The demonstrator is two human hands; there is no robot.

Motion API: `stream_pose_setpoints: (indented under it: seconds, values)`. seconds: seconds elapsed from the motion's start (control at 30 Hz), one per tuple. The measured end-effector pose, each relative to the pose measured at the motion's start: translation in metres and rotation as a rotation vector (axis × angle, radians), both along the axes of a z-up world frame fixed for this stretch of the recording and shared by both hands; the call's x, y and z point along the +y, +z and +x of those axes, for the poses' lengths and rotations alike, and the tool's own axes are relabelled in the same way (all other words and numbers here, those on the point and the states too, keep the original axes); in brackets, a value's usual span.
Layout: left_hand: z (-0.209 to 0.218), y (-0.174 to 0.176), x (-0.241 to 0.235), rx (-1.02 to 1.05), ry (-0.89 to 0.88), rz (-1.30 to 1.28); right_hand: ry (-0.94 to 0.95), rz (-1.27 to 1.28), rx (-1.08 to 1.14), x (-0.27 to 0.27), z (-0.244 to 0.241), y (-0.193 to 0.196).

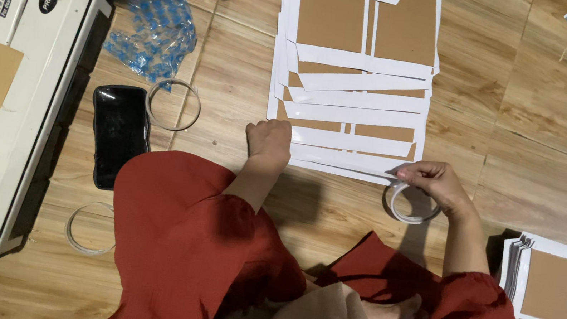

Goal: The person sits on the floor and applies strips of white tape to the edges of rectangular cardboard pieces. They tear the tape by hand and press it down to secure the cardboard pieces together in a stack.

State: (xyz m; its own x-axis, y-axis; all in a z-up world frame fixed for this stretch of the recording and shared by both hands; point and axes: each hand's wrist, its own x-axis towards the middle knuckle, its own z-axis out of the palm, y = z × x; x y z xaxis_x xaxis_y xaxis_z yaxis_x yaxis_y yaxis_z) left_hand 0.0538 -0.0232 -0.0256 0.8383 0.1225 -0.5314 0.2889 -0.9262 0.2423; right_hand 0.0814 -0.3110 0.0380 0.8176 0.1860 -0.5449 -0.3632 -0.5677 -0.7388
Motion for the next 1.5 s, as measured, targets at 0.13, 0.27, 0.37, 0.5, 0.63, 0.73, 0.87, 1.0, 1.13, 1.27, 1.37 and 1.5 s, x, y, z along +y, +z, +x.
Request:
stream_pose_setpoints:
  seconds: [0.13, 0.27, 0.37, 0.5, 0.63, 0.73, 0.87, 1.0, 1.13, 1.27, 1.37, 1.5]
  values:
    - [0.000, 0.002, 0.000, 0.007, -0.008, 0.003, 0.003, -0.010, -0.037, -0.024, 0.006, -0.012]
    - [0.000, -0.004, 0.001, 0.000, -0.020, -0.012, 0.149, -0.279, -0.127, -0.048, 0.017, -0.044]
    - [0.001, -0.007, 0.002, 0.008, -0.022, -0.023, 0.242, -0.579, -0.151, -0.043, 0.022, -0.035]
    - [0.003, -0.004, 0.002, 0.011, -0.020, -0.024, 0.300, -0.826, -0.136, -0.031, 0.024, -0.017]
    - [0.002, 0.001, 0.002, 0.027, -0.024, -0.019, 0.269, -0.832, -0.084, -0.029, 0.025, -0.018]
    - [0.002, 0.004, 0.003, 0.029, -0.015, -0.027, 0.286, -0.858, -0.074, -0.028, 0.027, -0.019]
    - [0.003, 0.001, 0.002, 0.018, -0.017, -0.031, 0.293, -0.841, -0.094, -0.028, 0.025, -0.020]
    - [0.001, -0.026, -0.004, -0.078, -0.040, 0.073, 0.294, -0.833, -0.101, -0.022, 0.022, -0.017]
    - [-0.038, 0.004, -0.043, -0.465, -0.207, 0.383, 0.287, -0.881, -0.114, -0.025, 0.026, -0.026]
    - [-0.070, 0.017, -0.069, -0.731, -0.412, 0.277, 0.294, -0.918, -0.126, -0.032, 0.024, -0.037]
    - [-0.085, 0.032, -0.054, -0.390, -0.409, 0.340, 0.258, -0.882, -0.119, -0.032, 0.021, -0.034]
    - [-0.097, 0.035, -0.035, 0.007, -0.432, 0.596, 0.154, -0.755, -0.117, -0.036, 0.016, -0.037]
